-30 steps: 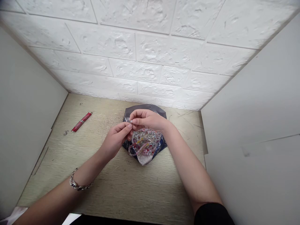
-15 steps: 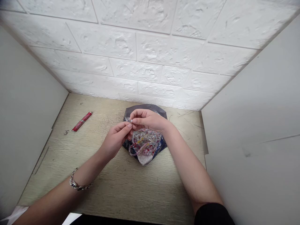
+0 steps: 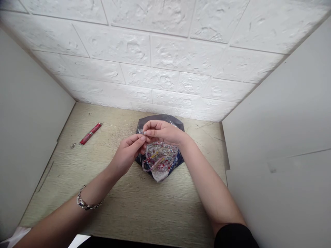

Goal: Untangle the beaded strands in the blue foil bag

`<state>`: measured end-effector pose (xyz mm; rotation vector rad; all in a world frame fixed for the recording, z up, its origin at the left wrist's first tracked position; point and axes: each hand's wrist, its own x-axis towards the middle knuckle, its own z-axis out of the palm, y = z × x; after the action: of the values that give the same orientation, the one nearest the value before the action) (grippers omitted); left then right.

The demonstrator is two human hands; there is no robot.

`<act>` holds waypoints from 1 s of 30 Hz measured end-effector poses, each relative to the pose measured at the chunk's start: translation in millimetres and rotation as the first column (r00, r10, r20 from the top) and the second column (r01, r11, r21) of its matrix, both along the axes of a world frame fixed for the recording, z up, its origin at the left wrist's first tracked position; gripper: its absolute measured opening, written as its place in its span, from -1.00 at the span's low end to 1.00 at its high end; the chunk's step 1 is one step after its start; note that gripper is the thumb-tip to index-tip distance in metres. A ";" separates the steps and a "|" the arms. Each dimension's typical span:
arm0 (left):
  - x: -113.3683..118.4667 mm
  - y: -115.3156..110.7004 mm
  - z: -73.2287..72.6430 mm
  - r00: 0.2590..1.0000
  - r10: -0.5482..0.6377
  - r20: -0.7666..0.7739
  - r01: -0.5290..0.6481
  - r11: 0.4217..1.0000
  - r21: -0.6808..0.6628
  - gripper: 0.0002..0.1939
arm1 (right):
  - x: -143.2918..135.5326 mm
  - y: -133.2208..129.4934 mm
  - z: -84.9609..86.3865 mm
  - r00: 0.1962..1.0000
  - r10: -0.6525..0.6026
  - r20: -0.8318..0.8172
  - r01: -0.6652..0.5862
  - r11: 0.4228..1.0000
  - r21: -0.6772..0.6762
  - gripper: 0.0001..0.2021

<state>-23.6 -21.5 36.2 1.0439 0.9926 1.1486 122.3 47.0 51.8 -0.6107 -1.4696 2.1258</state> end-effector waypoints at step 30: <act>-0.4 0.8 -2.0 1.000 0.028 -0.007 -0.028 0.999 0.023 -0.81 | -1.5 -0.4 0.1 1.000 -0.003 -0.005 0.003 1.000 -0.016 -0.88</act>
<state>-24.0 -20.7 34.3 1.0560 1.0047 1.1819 120.8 46.6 51.9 -0.6123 -1.4496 2.1375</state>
